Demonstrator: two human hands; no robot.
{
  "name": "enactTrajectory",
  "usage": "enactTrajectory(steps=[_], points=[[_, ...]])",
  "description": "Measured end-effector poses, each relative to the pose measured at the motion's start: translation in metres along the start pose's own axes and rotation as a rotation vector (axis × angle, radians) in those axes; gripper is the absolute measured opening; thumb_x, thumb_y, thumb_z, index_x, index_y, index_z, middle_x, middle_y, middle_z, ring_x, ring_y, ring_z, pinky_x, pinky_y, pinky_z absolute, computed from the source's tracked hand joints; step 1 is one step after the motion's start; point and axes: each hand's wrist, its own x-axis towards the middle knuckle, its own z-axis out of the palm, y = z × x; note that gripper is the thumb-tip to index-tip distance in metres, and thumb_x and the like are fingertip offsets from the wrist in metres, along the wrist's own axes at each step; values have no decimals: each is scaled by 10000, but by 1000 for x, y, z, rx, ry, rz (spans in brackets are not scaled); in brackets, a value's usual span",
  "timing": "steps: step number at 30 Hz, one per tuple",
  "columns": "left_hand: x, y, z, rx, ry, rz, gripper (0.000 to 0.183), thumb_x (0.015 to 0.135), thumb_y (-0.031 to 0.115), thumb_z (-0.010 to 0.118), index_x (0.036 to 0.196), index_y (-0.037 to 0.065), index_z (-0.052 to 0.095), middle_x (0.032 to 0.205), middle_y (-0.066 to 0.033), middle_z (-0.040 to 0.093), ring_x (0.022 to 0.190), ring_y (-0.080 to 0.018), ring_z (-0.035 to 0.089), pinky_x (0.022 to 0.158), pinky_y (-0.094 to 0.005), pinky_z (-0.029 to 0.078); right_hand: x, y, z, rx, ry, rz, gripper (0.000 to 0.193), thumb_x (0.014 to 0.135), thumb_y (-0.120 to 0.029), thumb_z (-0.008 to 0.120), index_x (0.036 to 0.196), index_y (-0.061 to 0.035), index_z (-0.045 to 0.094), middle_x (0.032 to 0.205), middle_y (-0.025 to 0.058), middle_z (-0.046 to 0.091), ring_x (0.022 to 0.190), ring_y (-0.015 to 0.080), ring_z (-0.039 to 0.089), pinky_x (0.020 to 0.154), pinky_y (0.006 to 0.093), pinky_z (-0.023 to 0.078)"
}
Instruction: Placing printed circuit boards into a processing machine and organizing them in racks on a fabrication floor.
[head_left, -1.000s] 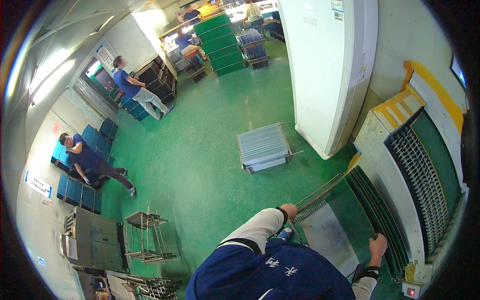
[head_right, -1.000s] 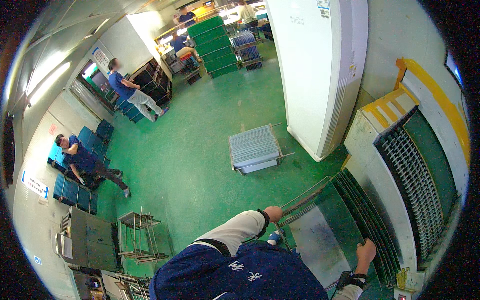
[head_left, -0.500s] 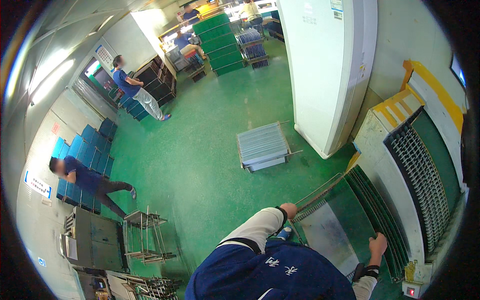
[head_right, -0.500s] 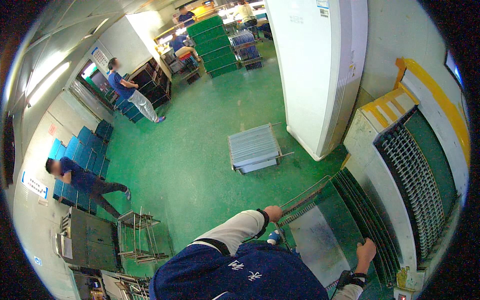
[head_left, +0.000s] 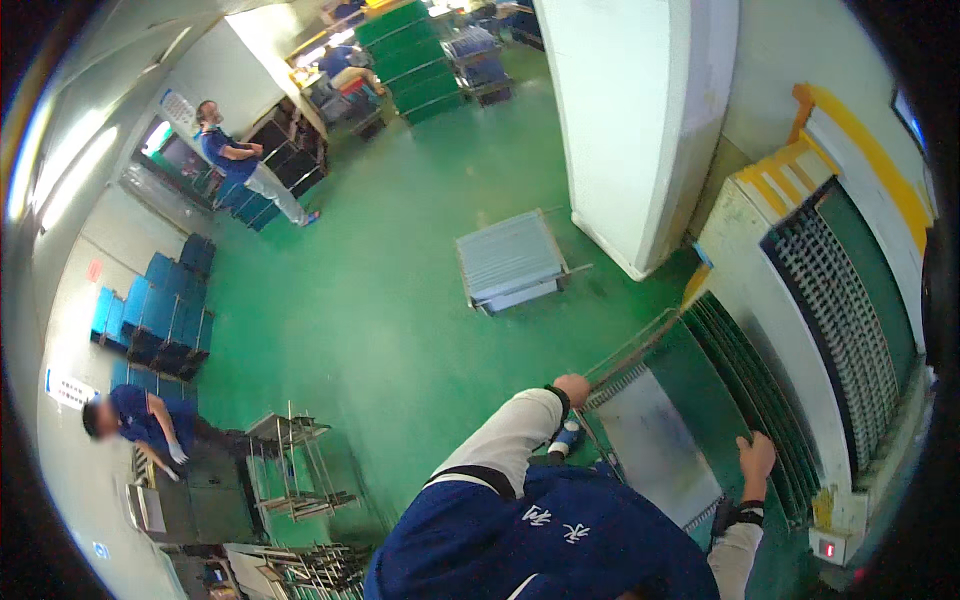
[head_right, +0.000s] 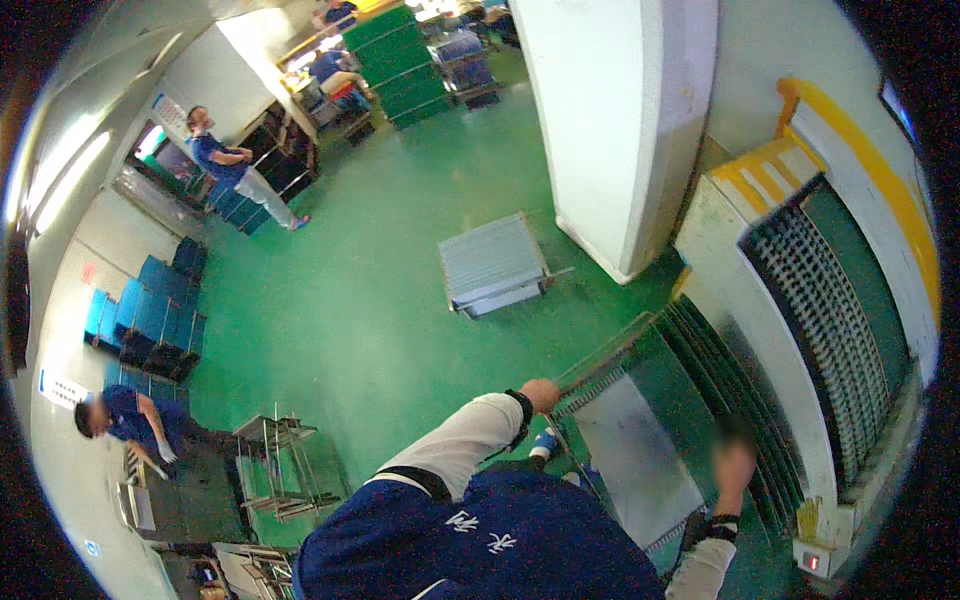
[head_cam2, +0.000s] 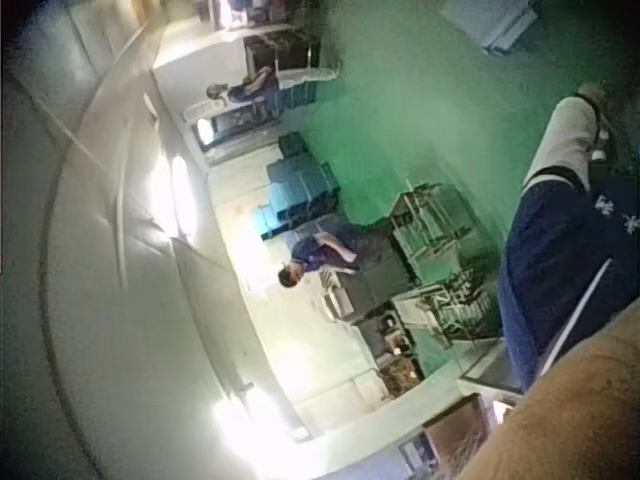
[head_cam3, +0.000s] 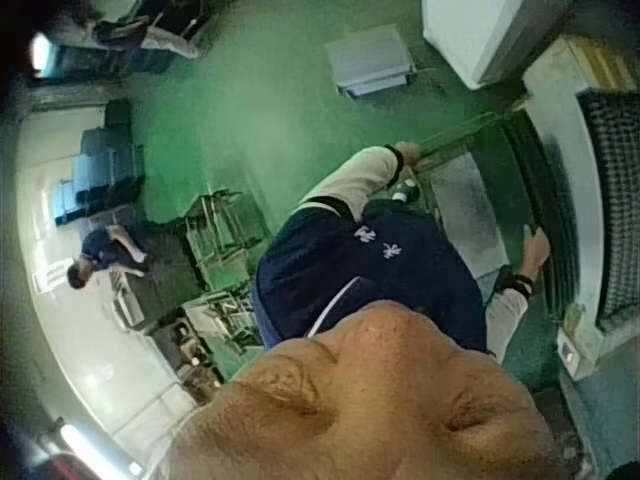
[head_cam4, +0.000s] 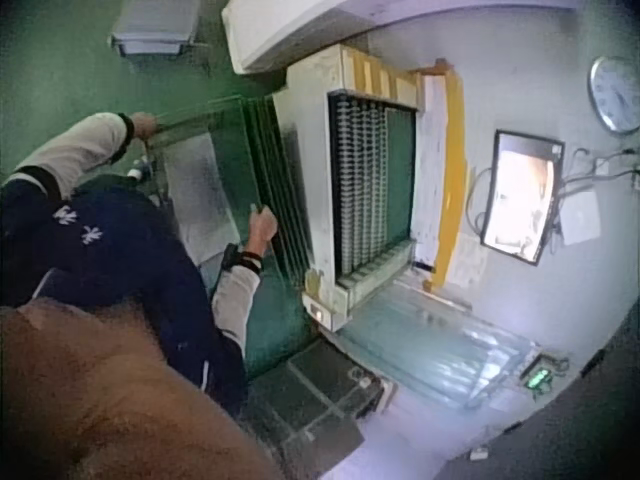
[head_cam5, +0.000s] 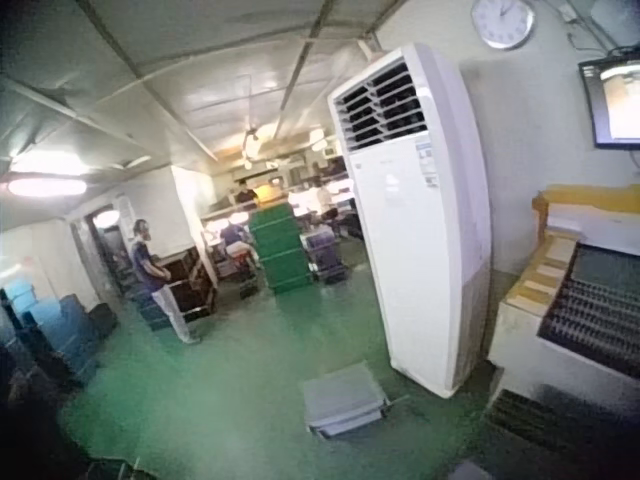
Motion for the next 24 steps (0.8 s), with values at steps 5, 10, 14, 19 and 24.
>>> enactTrajectory(steps=[5, 10, 14, 19, 24], points=[[-8, -2, -4, -17, -8, 75, 278, 674, 212, 670, 926, 92, 660, 919, -137, 653, 858, -312, 635, 721, -417, 525, -17, -26, -35, 59, -136, -2, 354, 739, -351, 636, 895, -33, 629, 841, 217, 600, 851, 387, 560, 711, 463, 443], [21, -31, 22, 40, -14, 88, 316, 679, 223, 690, 949, 64, 652, 962, -173, 638, 916, -345, 614, 769, -433, 510, -12, -36, -87, 46, 31, -93, 316, 745, -336, 638, 918, -72, 653, 871, 173, 628, 841, 354, 589, 708, 437, 470], [24, -16, 18, 49, -53, 99, 278, 694, 174, 643, 946, 57, 653, 954, -180, 640, 898, -346, 619, 762, -430, 508, -32, -39, -159, 112, 70, -42, 305, 730, -334, 651, 882, -70, 661, 814, 166, 628, 797, 354, 595, 694, 447, 469], [35, -28, 22, 144, -68, 150, 244, 668, 153, 639, 886, 48, 670, 922, -186, 643, 872, -343, 622, 748, -418, 511, -64, -13, -214, 229, 179, 50, 314, 706, -321, 678, 878, -59, 662, 767, 167, 624, 725, 342, 593, 655, 397, 465], [33, -20, 14, 161, -175, 117, 248, 657, 170, 659, 879, 60, 674, 913, -184, 645, 863, -339, 626, 738, -417, 509, -88, 48, -232, 854, 288, 202, 248, 745, -207, 701, 873, 0, 654, 724, 43, 647, 652, 147, 575, 604, 281, 441]])
